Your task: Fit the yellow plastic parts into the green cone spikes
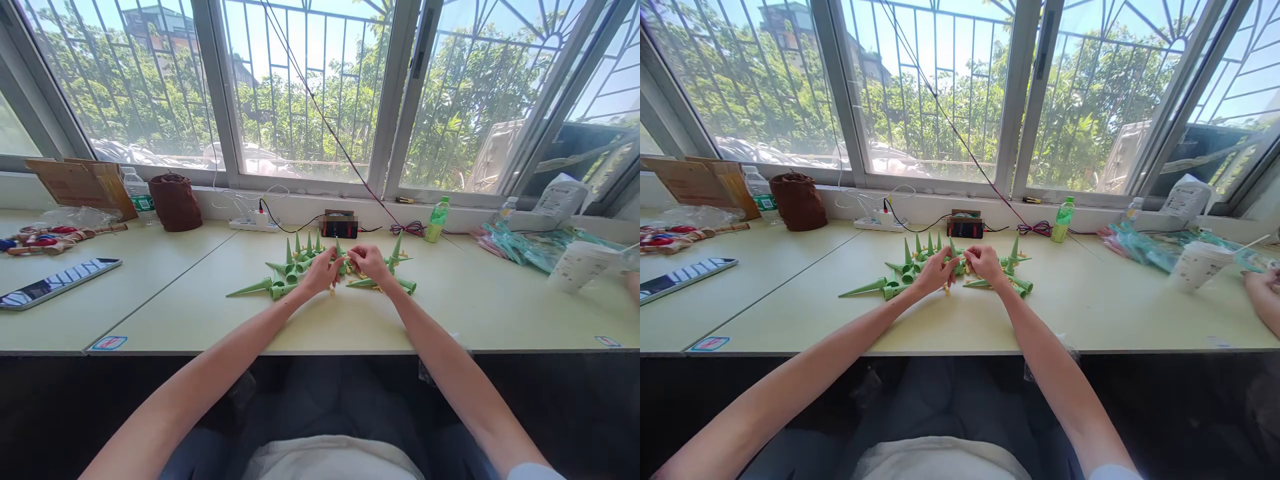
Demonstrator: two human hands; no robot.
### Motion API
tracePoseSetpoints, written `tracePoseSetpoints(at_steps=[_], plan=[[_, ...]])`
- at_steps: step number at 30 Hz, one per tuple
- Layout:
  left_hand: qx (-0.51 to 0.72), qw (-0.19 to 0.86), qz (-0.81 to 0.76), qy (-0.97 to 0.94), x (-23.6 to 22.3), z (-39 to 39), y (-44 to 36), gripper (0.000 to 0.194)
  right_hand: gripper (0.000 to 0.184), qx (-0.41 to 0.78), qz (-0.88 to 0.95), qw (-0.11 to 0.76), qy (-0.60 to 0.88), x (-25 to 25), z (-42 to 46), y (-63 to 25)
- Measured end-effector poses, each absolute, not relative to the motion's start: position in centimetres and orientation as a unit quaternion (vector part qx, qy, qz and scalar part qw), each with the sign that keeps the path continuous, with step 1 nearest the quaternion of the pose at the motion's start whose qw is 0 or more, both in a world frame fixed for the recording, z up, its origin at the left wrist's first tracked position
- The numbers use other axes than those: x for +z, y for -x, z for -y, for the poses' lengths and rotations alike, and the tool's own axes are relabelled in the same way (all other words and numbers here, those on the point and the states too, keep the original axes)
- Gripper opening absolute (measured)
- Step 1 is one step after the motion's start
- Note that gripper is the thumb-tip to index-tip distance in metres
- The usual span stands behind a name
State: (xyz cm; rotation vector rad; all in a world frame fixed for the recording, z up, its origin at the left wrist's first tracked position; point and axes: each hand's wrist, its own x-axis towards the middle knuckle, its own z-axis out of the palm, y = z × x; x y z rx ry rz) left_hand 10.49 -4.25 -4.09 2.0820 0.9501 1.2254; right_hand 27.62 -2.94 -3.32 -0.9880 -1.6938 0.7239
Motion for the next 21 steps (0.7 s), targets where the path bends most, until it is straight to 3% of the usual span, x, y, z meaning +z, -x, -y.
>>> tracePoseSetpoints(at_steps=[5, 14, 21], plan=[[0.455, 0.273, -0.359, -0.768, -4.2, 4.0, -10.6, 0.024, 0.037, 0.311, 0.694, 0.507, 0.406, -3.4, 2.8, -27.5], [0.506, 0.444, -0.34, -0.657, -4.1, 3.2, -11.2, 0.033, 0.045, 0.265, 0.712, 0.508, 0.405, -3.7, 2.5, -27.2], [0.475, 0.301, -0.355, -0.747, -4.0, 4.1, -11.0, 0.027, 0.044, 0.202, 0.722, 0.48, 0.454, -3.6, 2.8, -27.4]])
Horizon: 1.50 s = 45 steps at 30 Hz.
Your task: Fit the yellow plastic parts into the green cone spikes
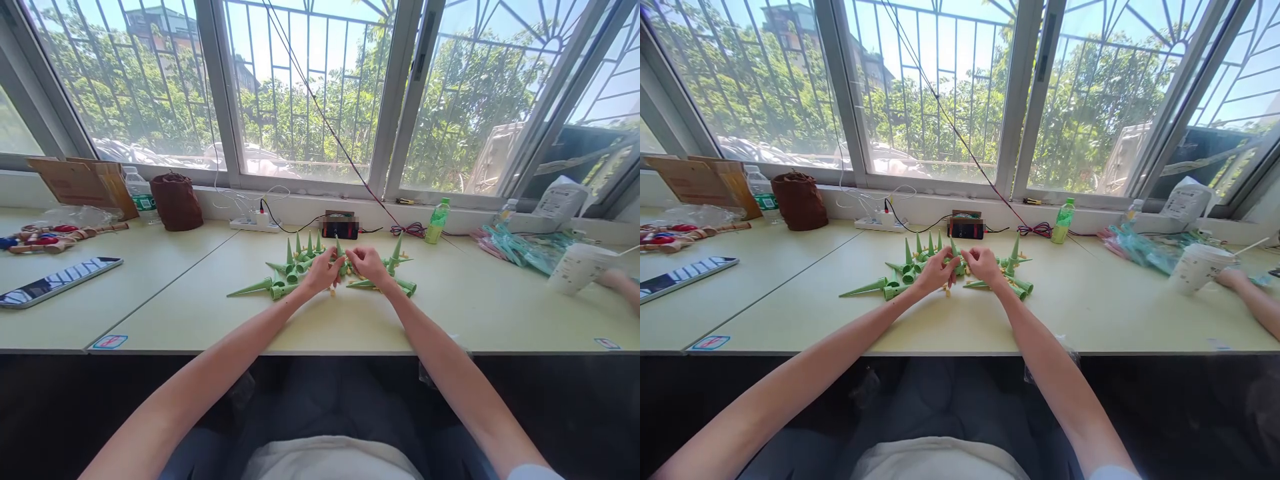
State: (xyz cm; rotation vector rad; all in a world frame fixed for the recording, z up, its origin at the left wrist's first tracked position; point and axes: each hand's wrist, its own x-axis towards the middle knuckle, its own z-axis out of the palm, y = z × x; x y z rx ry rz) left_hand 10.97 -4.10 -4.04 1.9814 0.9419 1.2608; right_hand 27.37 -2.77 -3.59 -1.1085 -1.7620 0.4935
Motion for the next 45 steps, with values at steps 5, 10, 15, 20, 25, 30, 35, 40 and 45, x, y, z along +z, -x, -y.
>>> tracePoseSetpoints(at_steps=[5, 10, 15, 20, 25, 30, 35, 40, 45], plan=[[0.467, 0.255, -0.326, -0.781, -4.5, 4.0, -10.8, 0.022, 0.042, 0.186, 0.719, 0.461, 0.486, -3.5, 2.8, -27.4], [0.476, 0.232, -0.309, -0.79, -5.0, 3.5, -10.9, 0.02, 0.041, 0.187, 0.698, 0.484, 0.493, -3.6, 2.5, -27.4], [0.519, 0.3, -0.361, -0.714, -4.4, 3.4, -11.2, 0.034, 0.046, 0.174, 0.66, 0.546, 0.485, -3.7, 2.3, -27.5], [0.482, 0.484, -0.351, -0.64, -3.7, 3.6, -11.3, 0.038, 0.049, 0.159, 0.671, 0.555, 0.466, -3.6, 2.5, -27.6], [0.448, 0.58, -0.305, -0.609, -3.6, 3.9, -11.2, 0.047, 0.046, 0.159, 0.703, 0.528, 0.45, -3.5, 2.7, -27.4], [0.469, 0.532, -0.31, -0.633, -4.1, 3.6, -11.0, 0.05, 0.045, 0.159, 0.711, 0.503, 0.464, -3.5, 2.7, -27.4], [0.476, 0.372, -0.332, -0.724, -4.7, 3.4, -10.8, 0.043, 0.044, 0.158, 0.713, 0.488, 0.477, -3.3, 2.9, -27.4], [0.473, 0.233, -0.337, -0.78, -4.5, 4.0, -10.8, 0.033, 0.041, 0.173, 0.715, 0.486, 0.472, -3.2, 3.1, -27.3], [0.488, 0.229, -0.352, -0.765, -4.1, 4.3, -11.0, 0.038, 0.042, 0.181, 0.701, 0.501, 0.474, -3.5, 2.8, -27.2]])
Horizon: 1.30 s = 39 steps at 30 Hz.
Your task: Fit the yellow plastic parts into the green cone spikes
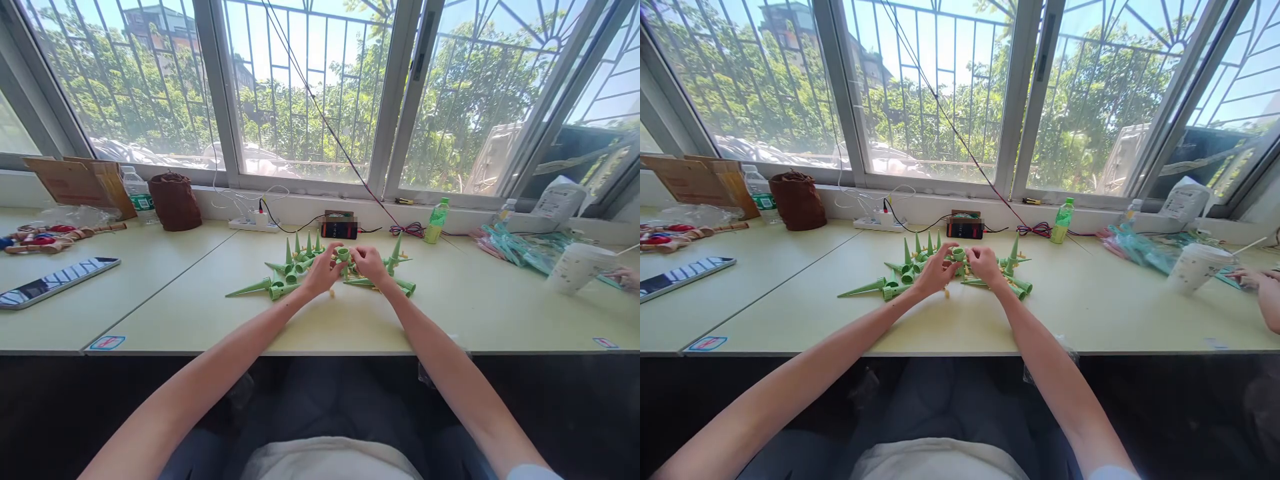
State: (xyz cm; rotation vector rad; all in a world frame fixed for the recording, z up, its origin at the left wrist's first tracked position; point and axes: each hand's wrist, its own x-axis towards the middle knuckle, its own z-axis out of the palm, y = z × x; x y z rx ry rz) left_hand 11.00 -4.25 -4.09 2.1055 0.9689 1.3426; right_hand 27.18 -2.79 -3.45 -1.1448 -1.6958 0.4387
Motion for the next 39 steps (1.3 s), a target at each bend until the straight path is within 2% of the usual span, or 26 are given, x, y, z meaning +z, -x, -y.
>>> tracePoseSetpoints(at_steps=[5, 8, 12, 16, 23, 27, 34, 39], plan=[[0.515, 0.299, -0.36, -0.718, -3.9, 4.0, -11.3, 0.038, 0.049, 0.172, 0.656, 0.559, 0.477, -3.5, 2.5, -27.2], [0.505, 0.421, -0.364, -0.66, -3.6, 3.9, -11.3, 0.037, 0.052, 0.167, 0.643, 0.577, 0.475, -3.3, 2.6, -27.3], [0.445, 0.592, -0.328, -0.586, -3.2, 3.8, -11.3, 0.045, 0.051, 0.172, 0.683, 0.547, 0.452, -3.2, 3.0, -27.3], [0.437, 0.646, -0.305, -0.546, -3.1, 3.9, -11.2, 0.046, 0.048, 0.182, 0.714, 0.522, 0.429, -3.1, 3.4, -27.0], [0.446, 0.648, -0.285, -0.548, -2.9, 4.2, -11.0, 0.042, 0.045, 0.188, 0.713, 0.526, 0.425, -3.1, 3.5, -27.2], [0.458, 0.615, -0.287, -0.574, -2.9, 4.3, -10.8, 0.045, 0.046, 0.18, 0.718, 0.513, 0.434, -3.2, 3.4, -27.3], [0.474, 0.472, -0.299, -0.681, -3.5, 4.3, -10.7, 0.062, 0.043, 0.158, 0.723, 0.496, 0.453, -3.3, 3.1, -27.4], [0.476, 0.339, -0.314, -0.748, -4.0, 4.3, -10.7, 0.061, 0.042, 0.136, 0.733, 0.485, 0.457, -3.5, 2.8, -27.5]])
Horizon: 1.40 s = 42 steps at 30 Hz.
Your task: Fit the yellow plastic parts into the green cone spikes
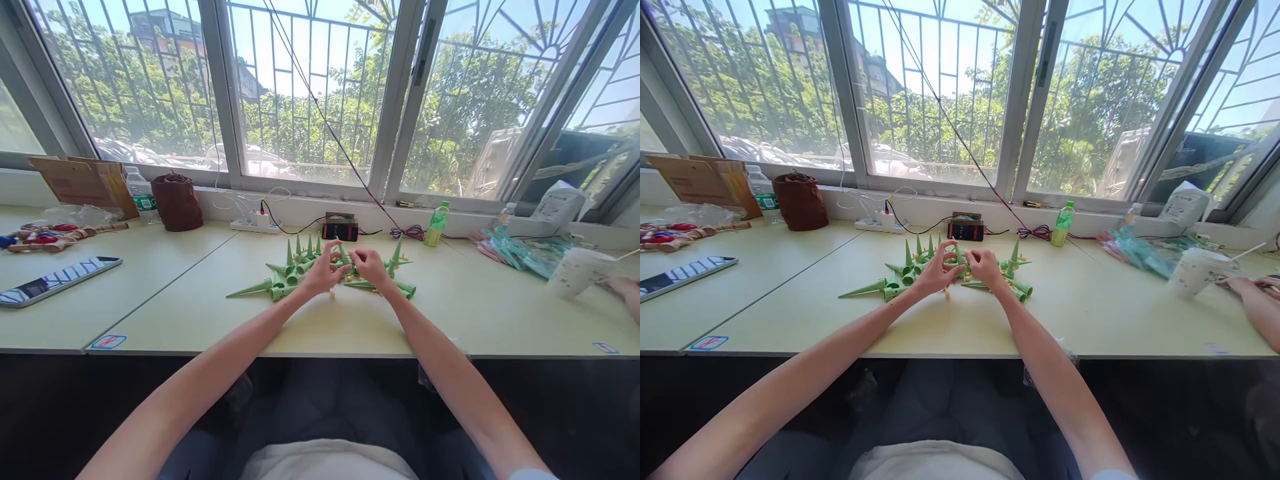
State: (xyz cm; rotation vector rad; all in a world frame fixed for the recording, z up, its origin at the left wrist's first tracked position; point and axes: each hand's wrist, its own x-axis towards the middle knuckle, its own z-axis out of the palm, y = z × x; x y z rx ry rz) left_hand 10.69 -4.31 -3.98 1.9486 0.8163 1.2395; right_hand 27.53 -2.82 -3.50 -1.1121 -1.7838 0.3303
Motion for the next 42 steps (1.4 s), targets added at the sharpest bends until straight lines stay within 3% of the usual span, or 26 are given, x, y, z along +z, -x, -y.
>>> tracePoseSetpoints(at_steps=[11, 20, 27, 35, 42], plan=[[0.457, 0.171, -0.322, -0.811, -4.2, 4.4, -10.6, 0.057, 0.039, 0.167, 0.725, 0.483, 0.461, -3.5, 2.8, -27.5], [0.438, 0.107, -0.312, -0.836, -4.7, 3.8, -10.3, 0.056, 0.029, 0.296, 0.671, 0.514, 0.445, -3.5, 2.7, -27.5], [0.427, 0.088, -0.306, -0.846, -4.6, 4.1, -10.5, 0.051, 0.028, 0.321, 0.659, 0.508, 0.452, -3.5, 2.8, -27.2], [0.539, 0.175, -0.339, -0.75, -4.0, 4.2, -11.4, 0.028, 0.034, 0.251, 0.615, 0.602, 0.442, -4.1, 1.9, -27.4], [0.394, 0.475, -0.389, -0.684, -3.7, 3.9, -11.2, 0.07, 0.036, 0.272, 0.656, 0.594, 0.377, -3.8, 2.4, -27.2]])
